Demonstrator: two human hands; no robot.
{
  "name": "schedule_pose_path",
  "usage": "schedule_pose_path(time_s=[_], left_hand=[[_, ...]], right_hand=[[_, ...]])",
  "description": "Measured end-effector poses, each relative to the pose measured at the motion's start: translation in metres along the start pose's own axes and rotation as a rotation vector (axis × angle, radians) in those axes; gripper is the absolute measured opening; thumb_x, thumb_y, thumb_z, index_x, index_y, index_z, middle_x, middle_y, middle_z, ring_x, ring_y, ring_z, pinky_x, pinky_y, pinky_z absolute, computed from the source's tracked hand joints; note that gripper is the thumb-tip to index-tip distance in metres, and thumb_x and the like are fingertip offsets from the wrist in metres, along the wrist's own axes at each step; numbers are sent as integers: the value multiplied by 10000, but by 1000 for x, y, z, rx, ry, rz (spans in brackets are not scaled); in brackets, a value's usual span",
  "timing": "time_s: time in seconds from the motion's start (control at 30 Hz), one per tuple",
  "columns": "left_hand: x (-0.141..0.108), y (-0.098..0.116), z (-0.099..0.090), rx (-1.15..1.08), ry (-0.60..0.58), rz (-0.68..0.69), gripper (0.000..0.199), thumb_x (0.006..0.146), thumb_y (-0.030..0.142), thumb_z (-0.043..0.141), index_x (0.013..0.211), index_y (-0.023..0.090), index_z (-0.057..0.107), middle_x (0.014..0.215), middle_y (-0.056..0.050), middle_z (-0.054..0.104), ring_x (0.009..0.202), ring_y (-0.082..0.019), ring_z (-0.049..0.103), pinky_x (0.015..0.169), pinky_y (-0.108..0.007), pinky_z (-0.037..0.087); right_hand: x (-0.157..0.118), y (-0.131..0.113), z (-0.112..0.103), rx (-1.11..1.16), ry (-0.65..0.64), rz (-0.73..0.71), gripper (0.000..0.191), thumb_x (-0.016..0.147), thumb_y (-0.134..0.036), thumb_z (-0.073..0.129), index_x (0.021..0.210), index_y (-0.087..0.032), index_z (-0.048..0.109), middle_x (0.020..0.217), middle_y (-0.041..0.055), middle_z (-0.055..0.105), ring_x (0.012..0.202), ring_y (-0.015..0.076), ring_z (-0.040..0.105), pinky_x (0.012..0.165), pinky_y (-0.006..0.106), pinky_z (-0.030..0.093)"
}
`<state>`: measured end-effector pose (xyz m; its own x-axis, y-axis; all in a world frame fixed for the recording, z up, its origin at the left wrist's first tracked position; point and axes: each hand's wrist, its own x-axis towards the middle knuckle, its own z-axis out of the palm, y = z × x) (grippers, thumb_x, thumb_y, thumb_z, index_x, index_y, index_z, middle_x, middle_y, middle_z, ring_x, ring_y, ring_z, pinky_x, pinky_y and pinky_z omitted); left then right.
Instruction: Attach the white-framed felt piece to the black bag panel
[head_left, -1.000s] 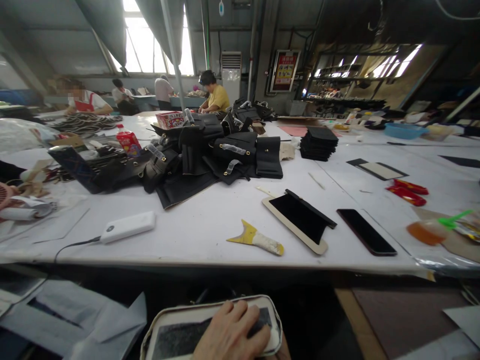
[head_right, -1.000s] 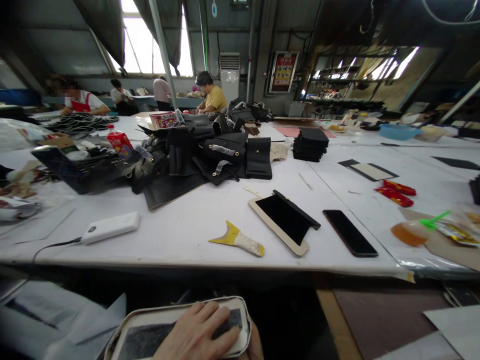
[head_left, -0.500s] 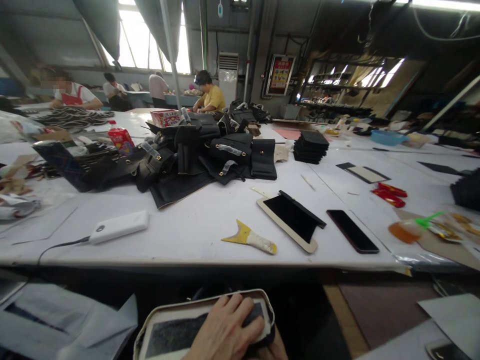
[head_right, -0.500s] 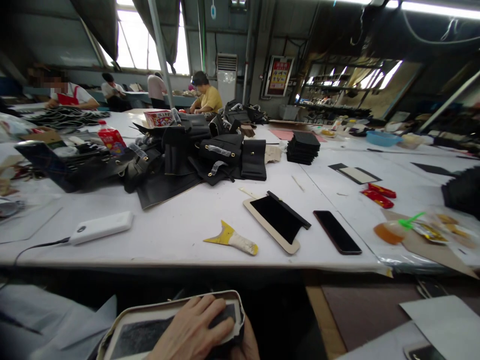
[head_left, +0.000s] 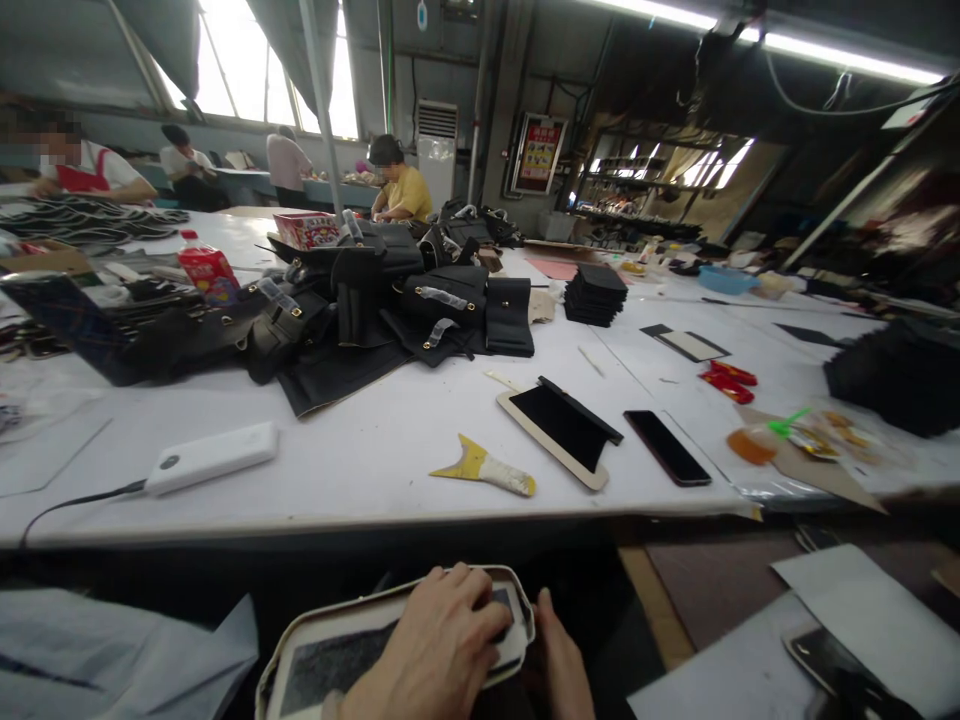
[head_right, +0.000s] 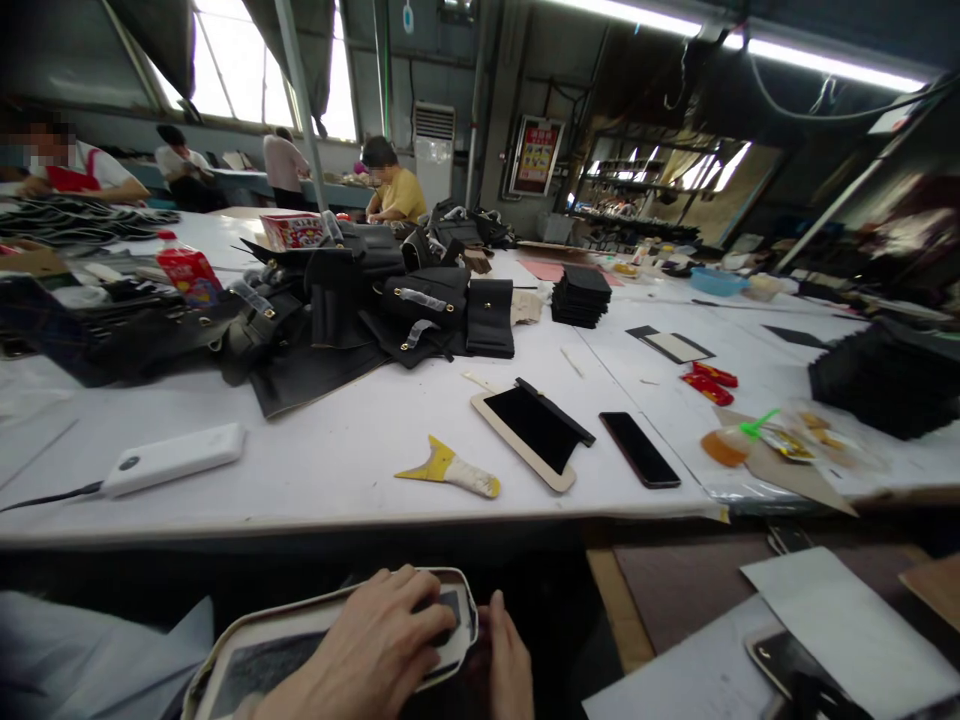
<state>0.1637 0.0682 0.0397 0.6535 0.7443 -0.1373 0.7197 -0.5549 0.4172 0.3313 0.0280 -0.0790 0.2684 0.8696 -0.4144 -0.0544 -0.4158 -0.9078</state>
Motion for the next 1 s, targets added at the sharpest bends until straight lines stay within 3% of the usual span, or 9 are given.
schedule_pose_path(time_s=[0.13,0.27,0.4,0.5,0.63,0.77,0.87,1.0], left_hand=[[-1,0,3,40,-8,22,52,880,219,544,922,243,563,1080,-16,603,954,-263,580,786,-451,498],[3,0,6,102,16,78,58,878,212,536,918,214,578,1079,-42,612,949,-273,587,784,-458,511],[8,0,4,134,-5,123,76,875,263,556,924,216,590,1126,-44,599,955,-271,581,801,-456,492],[9,0,3,120,-28,150,84,894,257,547,951,204,578,1135,-37,611,988,-251,571,840,-422,451],[8,-4,4,24,28,277,75,910,278,580,958,228,552,1065,25,633,956,-181,560,823,-331,393],[7,-6,-1,-93,57,361,43,915,261,585,893,238,557,1031,53,633,953,-141,545,792,-280,358],[5,-7,-4,-63,56,380,45,897,229,598,921,238,560,1069,42,618,987,-153,534,855,-296,343],[4,-11,-3,-48,53,382,99,859,186,616,912,237,550,1059,50,615,968,-151,542,857,-304,356]], right_hand=[[-21,-11,-9,-106,65,-78,727,756,-777,511,1064,-119,530,467,-68,424,403,85,339,433,212,268],[-25,-12,-2,-98,13,-167,693,699,-688,650,1086,-128,519,485,-83,389,451,83,350,470,205,258],[-18,3,3,-15,-56,-135,731,675,-669,660,1141,-128,503,506,-55,463,455,87,370,474,200,231],[-17,5,5,-42,-40,-122,708,698,-595,643,1180,-96,504,485,-62,435,436,81,341,463,198,210],[-23,-12,5,-87,-22,-161,627,691,-490,660,1171,-94,585,498,-35,487,447,105,408,462,208,305],[-30,-33,3,-48,-90,-99,576,696,-424,659,1170,-99,615,601,23,604,561,169,558,571,259,462],[-34,-44,3,-42,-99,-61,598,698,-390,645,1212,-86,600,645,38,618,649,196,596,609,269,483],[-35,-53,-2,-82,-159,-62,610,713,-408,661,1234,-95,608,609,8,573,589,162,546,631,275,486]])
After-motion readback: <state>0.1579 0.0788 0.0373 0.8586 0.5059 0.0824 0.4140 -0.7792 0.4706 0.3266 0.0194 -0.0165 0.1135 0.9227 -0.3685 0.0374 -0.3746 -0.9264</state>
